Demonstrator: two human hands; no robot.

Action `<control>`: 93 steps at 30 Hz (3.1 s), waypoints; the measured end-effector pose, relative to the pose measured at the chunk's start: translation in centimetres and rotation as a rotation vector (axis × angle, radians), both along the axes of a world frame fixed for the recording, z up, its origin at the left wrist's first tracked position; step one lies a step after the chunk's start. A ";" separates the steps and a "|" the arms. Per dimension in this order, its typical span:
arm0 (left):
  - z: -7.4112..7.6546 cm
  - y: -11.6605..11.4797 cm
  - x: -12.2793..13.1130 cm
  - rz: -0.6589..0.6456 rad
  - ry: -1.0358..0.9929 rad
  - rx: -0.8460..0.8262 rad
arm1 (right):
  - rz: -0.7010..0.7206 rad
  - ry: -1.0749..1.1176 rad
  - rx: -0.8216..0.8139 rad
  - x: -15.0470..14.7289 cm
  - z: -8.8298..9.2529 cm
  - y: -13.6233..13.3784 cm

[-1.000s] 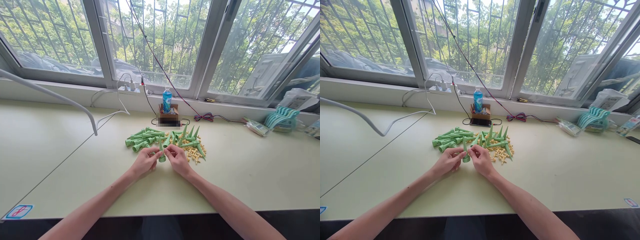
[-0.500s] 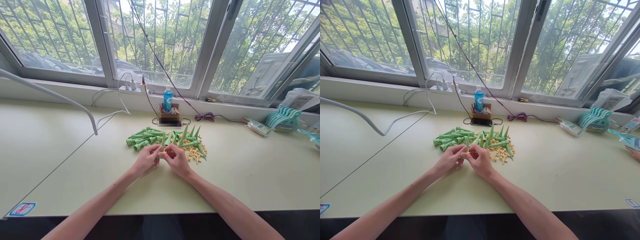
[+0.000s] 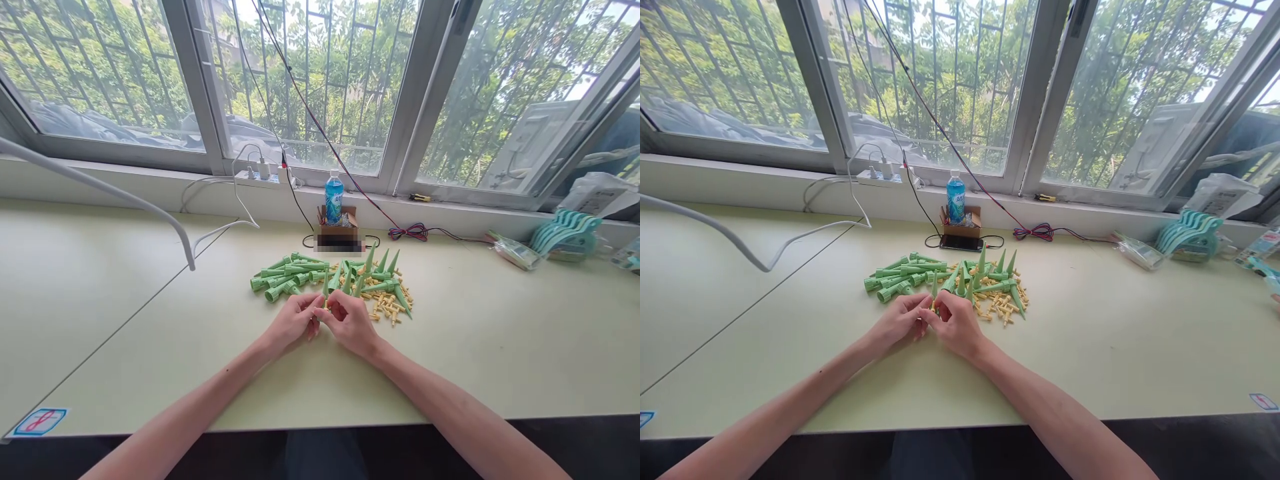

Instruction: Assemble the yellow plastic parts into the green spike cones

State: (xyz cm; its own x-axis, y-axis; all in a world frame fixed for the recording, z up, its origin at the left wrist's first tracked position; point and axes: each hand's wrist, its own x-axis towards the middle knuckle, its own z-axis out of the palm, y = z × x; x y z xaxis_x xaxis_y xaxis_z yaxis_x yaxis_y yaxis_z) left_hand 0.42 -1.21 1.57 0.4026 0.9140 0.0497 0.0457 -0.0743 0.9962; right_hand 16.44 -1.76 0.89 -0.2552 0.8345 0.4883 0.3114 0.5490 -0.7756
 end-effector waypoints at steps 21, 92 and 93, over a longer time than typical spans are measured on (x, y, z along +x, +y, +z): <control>0.4 -0.1 0.1 0.005 0.007 -0.014 | 0.007 -0.010 0.010 0.1 0.2 0.0; -0.6 0.2 0.4 0.295 0.525 0.651 | -0.370 0.070 0.030 0.4 -0.2 1.2; -0.6 0.2 0.4 0.285 0.525 0.643 | -0.371 0.066 0.030 0.4 -0.2 1.2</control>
